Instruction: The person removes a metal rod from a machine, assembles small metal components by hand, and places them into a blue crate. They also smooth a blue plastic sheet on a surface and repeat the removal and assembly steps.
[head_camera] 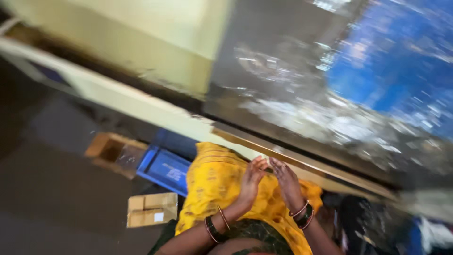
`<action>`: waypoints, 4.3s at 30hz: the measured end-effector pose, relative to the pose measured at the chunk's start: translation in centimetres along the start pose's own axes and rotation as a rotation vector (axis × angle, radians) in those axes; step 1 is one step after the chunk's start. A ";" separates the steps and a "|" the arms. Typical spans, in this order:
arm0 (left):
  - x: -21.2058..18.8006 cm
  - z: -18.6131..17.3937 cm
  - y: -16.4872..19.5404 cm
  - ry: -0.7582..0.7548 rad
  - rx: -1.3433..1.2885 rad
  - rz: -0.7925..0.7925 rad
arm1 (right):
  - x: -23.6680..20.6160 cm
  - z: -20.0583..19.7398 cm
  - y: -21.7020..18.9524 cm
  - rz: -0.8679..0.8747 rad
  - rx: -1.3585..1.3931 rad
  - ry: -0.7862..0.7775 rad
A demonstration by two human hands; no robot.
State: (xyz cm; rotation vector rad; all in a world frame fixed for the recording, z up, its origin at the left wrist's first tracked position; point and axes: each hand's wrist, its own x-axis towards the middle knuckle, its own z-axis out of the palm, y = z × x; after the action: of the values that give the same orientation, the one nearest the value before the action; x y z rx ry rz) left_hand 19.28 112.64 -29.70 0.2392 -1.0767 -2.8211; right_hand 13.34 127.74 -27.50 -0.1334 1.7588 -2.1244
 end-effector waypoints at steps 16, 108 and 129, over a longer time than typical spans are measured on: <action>1.0 9.0 -19.5 -1.037 1.087 -0.273 | -23.9 -23.8 2.2 0.027 -0.914 -0.134; -18.4 25.0 -38.7 -1.831 1.300 0.391 | -49.2 -36.2 1.2 0.286 -0.775 1.092; -18.2 25.6 -37.8 -1.861 1.406 0.314 | -44.9 -31.2 -0.3 0.840 -1.265 0.946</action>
State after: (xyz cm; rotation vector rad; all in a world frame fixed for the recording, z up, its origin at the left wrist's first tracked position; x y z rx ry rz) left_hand 30.54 160.33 -34.21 -2.3320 -2.4676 -0.7464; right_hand 45.15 172.23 -26.44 1.1948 2.6540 -0.2303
